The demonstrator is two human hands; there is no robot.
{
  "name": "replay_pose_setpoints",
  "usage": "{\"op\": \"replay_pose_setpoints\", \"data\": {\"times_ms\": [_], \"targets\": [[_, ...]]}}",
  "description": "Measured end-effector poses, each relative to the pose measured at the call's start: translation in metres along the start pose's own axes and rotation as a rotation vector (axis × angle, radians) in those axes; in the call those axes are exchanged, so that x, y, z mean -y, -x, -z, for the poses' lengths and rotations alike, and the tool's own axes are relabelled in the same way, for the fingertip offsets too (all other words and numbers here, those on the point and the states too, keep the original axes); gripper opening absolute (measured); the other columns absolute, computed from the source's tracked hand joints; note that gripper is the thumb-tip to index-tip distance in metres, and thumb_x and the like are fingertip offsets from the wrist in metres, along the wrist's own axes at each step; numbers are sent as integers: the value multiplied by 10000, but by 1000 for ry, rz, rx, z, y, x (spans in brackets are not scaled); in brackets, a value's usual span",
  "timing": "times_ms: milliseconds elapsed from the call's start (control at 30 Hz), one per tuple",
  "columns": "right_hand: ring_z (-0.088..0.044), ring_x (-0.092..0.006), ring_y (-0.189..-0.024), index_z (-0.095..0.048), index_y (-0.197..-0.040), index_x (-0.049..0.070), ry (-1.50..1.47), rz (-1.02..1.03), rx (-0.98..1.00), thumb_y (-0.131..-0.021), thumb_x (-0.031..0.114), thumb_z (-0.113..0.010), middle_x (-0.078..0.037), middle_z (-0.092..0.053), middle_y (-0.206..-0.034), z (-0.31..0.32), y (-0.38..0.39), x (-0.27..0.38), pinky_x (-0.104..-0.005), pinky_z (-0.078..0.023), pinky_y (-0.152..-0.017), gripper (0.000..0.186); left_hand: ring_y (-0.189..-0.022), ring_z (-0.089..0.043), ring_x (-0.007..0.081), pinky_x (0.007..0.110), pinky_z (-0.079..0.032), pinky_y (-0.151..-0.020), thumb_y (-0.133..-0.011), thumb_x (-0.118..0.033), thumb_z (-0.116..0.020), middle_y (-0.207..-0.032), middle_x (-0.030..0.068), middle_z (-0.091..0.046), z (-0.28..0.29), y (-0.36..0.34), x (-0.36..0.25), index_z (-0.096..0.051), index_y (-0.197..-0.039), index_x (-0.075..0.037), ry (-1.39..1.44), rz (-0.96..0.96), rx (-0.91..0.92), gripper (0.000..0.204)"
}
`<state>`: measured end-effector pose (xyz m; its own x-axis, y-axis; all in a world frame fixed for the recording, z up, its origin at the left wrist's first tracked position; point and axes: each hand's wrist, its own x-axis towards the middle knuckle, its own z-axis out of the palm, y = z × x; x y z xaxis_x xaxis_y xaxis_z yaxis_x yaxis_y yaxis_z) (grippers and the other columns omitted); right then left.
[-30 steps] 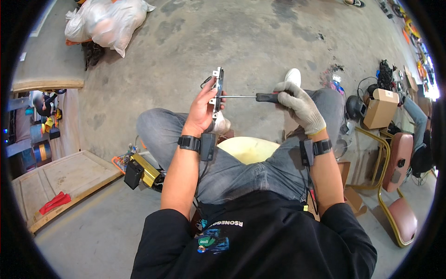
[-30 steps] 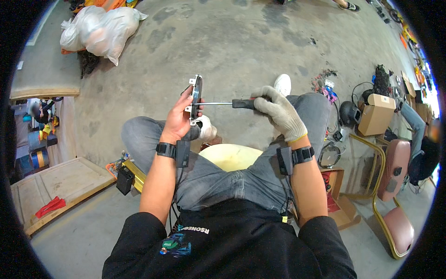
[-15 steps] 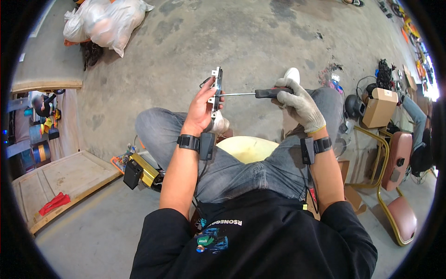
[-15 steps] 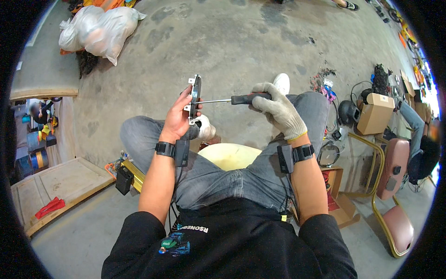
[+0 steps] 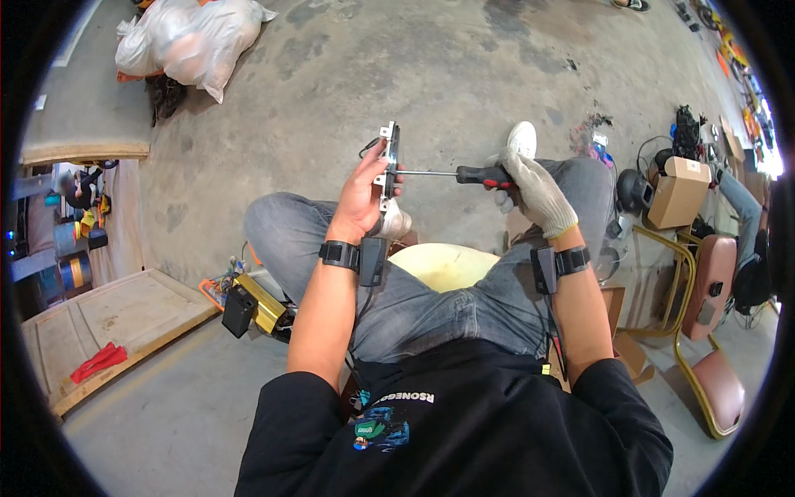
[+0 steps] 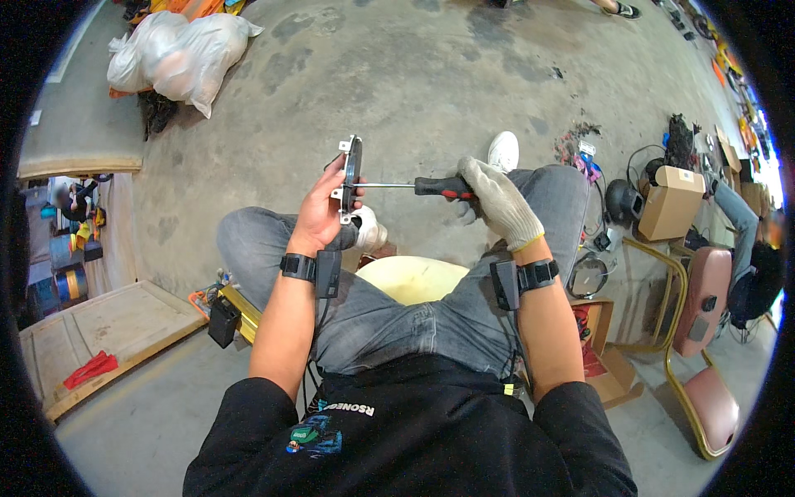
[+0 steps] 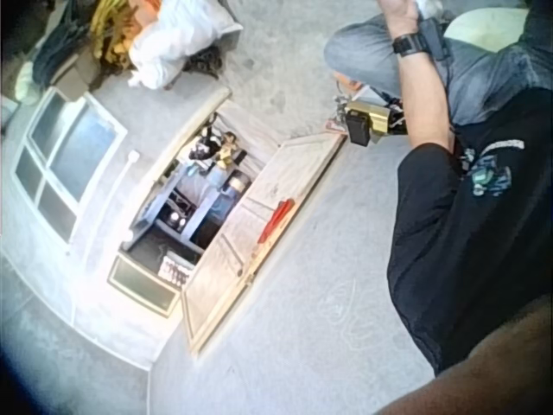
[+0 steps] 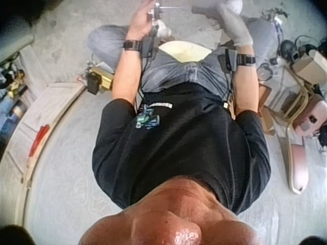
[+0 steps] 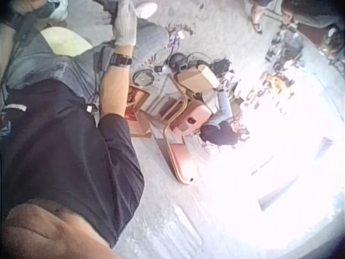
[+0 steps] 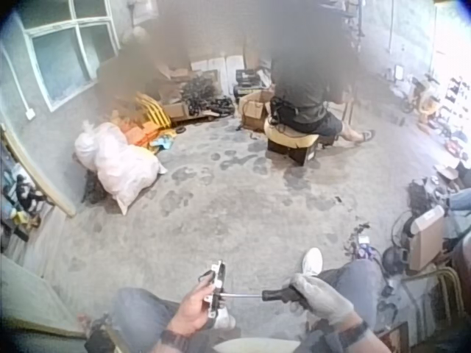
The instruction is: Use a screwdriver to assemble or disassemble a small black motorcycle component, likely a mirror or handle assembly.
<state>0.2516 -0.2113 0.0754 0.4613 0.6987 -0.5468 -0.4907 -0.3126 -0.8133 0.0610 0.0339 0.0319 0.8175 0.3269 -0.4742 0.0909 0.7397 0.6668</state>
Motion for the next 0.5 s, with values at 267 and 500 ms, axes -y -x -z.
{"op": "replay_pose_setpoints", "data": {"times_ms": [267, 500], "targets": [[-497, -72, -686, -621, -1089, 36, -11, 180, -29, -967, 291, -575, -6, -578, -883, -1, 1, -1, -214, -387, -564, 286, -882, -624, 209, 342, -534, -714, -994, -182, -538, -1054, 136, -639, 1, 0, 0, -381, -1489, -114, 11, -10, 26, 523], [-581, -132, -847, -543, -1208, 12, 216, 144, 90, -952, 149, -628, -66, -545, -999, 17, -10, -10, -258, -529, -795, 302, -877, -624, 212, 343, -538, -720, -997, -179, -536, -1055, 139, -637, -1, 1, 0, -367, -1496, -107, 18, -5, 35, 532]]}}
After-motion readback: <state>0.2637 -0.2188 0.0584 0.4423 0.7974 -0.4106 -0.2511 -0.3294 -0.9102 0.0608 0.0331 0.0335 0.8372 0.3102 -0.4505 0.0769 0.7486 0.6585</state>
